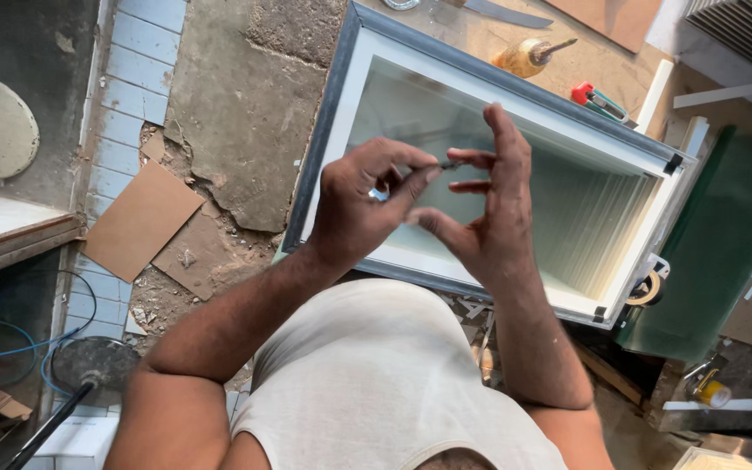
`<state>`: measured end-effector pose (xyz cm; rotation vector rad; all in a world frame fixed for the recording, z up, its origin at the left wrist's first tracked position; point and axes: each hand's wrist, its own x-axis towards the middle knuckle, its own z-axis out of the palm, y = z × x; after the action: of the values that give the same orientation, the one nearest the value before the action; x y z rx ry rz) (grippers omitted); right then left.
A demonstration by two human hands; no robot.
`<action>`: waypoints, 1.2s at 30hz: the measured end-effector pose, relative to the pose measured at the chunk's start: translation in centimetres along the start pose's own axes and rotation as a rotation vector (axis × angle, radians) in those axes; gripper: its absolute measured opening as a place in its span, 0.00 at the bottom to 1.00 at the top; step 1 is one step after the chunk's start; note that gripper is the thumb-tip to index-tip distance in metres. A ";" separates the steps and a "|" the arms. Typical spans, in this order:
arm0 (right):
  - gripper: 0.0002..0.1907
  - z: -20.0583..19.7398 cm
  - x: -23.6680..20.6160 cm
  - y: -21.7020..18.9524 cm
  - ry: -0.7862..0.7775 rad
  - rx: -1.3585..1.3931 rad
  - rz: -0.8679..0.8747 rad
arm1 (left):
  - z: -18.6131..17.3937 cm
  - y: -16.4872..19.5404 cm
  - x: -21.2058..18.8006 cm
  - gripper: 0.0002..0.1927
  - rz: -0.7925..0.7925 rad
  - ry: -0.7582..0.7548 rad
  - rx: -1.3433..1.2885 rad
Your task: The person assembles a window frame by applying white plastic strips and black tape to the edges of a glass pane. They repeatedly align, press, and secure the strips along the frame perimeter.
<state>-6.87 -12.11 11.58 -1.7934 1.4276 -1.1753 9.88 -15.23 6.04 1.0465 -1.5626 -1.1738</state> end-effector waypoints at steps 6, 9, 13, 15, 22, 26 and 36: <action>0.15 4.2 2.5 3.1 0.082 0.430 0.351 | -0.9 -3.2 2.3 0.07 -0.331 0.103 -0.522; 0.07 5.3 3.2 4.7 0.082 0.411 0.293 | -1.8 -4.3 2.9 0.07 -0.333 0.085 -0.503; 0.06 6.4 4.8 6.7 0.118 0.220 0.218 | -3.3 -6.4 3.6 0.11 -0.134 0.050 -0.031; 0.05 6.7 6.5 8.0 0.117 0.063 0.158 | -4.2 -8.2 4.7 0.27 0.028 0.108 0.349; 0.08 6.9 12.7 13.1 -0.152 -0.298 -0.073 | -5.3 -14.3 7.2 0.43 -0.026 0.013 0.537; 0.06 7.6 13.5 14.8 -0.210 -0.449 -0.144 | -5.2 -15.6 6.7 0.42 -0.028 -0.004 0.509; 0.13 8.5 13.2 16.4 -0.217 -0.603 -0.187 | -5.3 -16.2 6.8 0.41 -0.042 0.016 0.487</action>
<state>-6.34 -30.11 -2.25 -2.4183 1.6173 -0.6301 15.05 -26.04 -7.80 1.4011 -1.8708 -0.8216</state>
